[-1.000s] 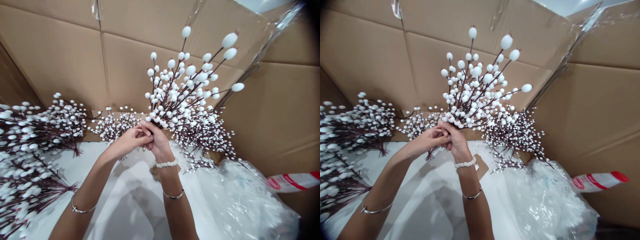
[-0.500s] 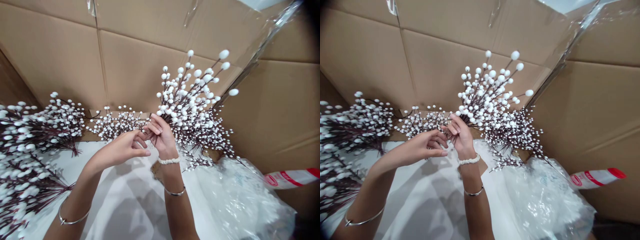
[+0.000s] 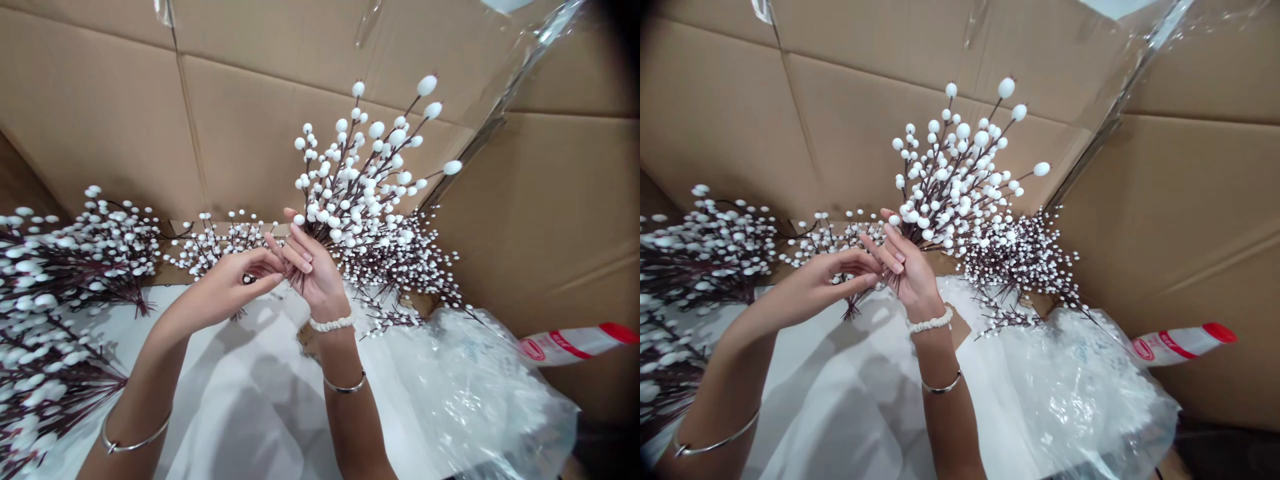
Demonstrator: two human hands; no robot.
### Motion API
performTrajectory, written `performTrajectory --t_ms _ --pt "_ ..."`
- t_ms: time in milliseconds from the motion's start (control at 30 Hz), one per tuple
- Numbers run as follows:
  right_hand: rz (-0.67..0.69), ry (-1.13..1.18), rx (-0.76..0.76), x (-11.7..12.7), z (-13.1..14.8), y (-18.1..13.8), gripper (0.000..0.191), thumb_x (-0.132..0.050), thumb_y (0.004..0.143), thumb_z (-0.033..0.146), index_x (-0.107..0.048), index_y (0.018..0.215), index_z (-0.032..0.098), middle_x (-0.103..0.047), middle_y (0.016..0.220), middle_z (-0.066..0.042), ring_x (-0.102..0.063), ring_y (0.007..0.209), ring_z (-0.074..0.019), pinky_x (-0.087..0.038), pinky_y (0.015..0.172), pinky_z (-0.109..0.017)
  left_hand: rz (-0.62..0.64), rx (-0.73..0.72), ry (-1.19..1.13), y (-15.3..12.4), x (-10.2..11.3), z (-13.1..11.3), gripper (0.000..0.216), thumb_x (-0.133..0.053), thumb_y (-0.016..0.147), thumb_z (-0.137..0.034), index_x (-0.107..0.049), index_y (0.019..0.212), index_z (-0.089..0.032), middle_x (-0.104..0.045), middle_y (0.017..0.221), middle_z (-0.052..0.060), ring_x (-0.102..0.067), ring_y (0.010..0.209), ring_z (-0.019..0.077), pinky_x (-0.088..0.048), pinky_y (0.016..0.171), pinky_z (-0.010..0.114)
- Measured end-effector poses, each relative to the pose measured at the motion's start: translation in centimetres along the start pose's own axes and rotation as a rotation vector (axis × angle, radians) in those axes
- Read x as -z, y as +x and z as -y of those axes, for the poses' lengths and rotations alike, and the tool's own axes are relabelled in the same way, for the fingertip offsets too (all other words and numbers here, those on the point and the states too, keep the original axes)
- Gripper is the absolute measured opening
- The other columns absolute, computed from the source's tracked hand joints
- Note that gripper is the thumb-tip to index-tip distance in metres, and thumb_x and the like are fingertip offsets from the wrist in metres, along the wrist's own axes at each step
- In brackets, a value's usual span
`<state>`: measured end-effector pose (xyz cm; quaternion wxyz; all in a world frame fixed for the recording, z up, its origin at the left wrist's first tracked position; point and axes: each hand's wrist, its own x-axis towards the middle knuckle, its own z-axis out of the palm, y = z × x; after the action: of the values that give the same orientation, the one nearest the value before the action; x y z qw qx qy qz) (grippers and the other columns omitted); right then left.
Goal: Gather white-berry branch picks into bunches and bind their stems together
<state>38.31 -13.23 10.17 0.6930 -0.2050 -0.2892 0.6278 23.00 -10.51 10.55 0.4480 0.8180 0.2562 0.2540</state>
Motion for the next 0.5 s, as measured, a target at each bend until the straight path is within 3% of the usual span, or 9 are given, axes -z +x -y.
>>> performTrajectory --t_ms 167,300,400,500 --pt "-0.029 -0.009 -0.002 0.1 0.1 0.1 0.015 -0.066 0.083 0.02 -0.068 0.097 0.024 -0.027 0.043 0.015 -0.031 0.036 -0.0044 -0.048 0.108 -0.027 -0.047 -0.02 -0.077 0.1 0.0 -0.3 0.032 -0.057 0.093 -0.042 -0.07 0.11 -0.019 -0.07 0.115 0.008 -0.066 0.102 0.0203 -0.052 0.083 0.028" --pt "-0.036 0.001 -0.028 0.2 0.0 0.2 0.015 -0.065 0.083 0.019 -0.067 0.097 0.024 -0.026 0.043 0.014 -0.045 0.041 -0.0042 -0.049 0.106 -0.024 -0.141 -0.055 -0.07 0.4 -0.4 -0.2 0.03 -0.063 0.089 -0.042 -0.072 0.102 -0.017 -0.073 0.107 0.007 -0.067 0.094 0.0199 -0.052 0.081 0.029" --pt "-0.072 -0.005 -0.05 0.3 0.1 0.2 0.014 -0.064 0.085 0.02 -0.066 0.097 0.025 -0.022 0.042 0.013 -0.064 0.059 -0.0063 -0.052 0.101 -0.022 -0.202 -0.044 -0.073 0.5 -0.8 -0.1 0.029 -0.068 0.086 -0.041 -0.073 0.101 -0.017 -0.074 0.105 0.006 -0.067 0.089 0.0189 -0.052 0.079 0.028" --pt "-0.064 -0.014 -0.063 0.6 0.1 0.3 0.016 -0.061 0.086 0.021 -0.065 0.101 0.025 -0.021 0.043 0.011 -0.072 0.076 -0.009 -0.056 0.088 -0.02 -0.263 -0.049 -0.041 0.6 -1.2 -0.2 0.025 -0.067 0.086 -0.038 -0.074 0.096 -0.017 -0.075 0.099 0.005 -0.067 0.087 0.0173 -0.051 0.077 0.027"
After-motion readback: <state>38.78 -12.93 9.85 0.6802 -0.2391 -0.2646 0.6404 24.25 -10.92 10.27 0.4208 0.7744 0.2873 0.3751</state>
